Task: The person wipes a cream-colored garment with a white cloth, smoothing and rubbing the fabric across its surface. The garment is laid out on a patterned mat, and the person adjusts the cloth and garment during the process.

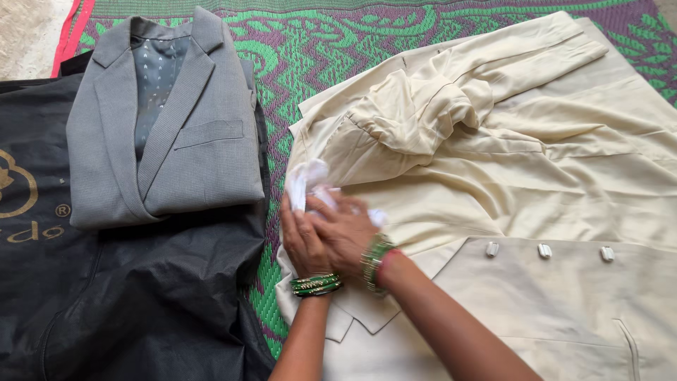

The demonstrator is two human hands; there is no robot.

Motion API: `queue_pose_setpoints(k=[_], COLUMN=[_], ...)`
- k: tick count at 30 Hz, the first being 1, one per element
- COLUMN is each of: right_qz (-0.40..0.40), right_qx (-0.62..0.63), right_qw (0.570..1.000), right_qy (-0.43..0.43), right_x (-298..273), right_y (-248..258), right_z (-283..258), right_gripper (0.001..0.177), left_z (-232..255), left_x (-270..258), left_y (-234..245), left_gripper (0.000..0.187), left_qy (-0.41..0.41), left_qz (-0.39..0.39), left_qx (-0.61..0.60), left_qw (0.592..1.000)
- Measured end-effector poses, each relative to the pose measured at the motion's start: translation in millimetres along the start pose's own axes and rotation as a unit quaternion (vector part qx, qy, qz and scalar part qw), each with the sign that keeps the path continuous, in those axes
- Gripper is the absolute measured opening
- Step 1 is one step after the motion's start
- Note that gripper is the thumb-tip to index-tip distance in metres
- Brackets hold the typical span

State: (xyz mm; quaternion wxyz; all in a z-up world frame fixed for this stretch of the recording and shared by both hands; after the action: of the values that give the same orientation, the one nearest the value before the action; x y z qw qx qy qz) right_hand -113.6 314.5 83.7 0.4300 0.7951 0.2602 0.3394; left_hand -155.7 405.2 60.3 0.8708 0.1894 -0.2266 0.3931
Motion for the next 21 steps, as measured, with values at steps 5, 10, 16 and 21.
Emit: queue_pose_setpoints(k=[5,10,16,21], right_qz=[-0.117,-0.065,0.093,-0.043], right_qx=[0.001,-0.018,-0.041,-0.038], right_qw=[0.993,0.991,0.942,0.995], right_qy=[-0.020,-0.115,-0.319,-0.081], right_x=[-8.5,-61.3,-85.4,-66.9], right_y=[-32.8,42.2,116.3,5.3], right_z=[23.7,118.0,181.8,69.8], right_gripper=[0.038,0.026,0.024,0.045], left_z=[6.3,-1.9,-1.8,-8.7], left_x=[2.6,3.5,-3.6,-15.1], left_y=[6.5,-2.1,-29.5,-55.7], left_gripper=[0.056,0.053,0.047,0.056], left_qy=[-0.034,0.025,-0.025,-0.108], left_qz=[0.020,0.006,-0.140,-0.248], left_qx=[-0.004,0.016,0.168,0.361], left_qw=[0.999,1.000,0.976,0.893])
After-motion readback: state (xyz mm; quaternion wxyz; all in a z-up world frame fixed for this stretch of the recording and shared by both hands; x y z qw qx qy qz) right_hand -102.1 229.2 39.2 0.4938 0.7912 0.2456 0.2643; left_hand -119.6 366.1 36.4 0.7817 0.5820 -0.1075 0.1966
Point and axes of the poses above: each hand's wrist, its own x-axis towards the middle knuckle, its own y-axis out of the back of the hand, z = x × y, the point moved 9 cm from there along x, towards the middle knuckle, and after that the axes turned 10 degrees about -y, right-handed, at the moved point
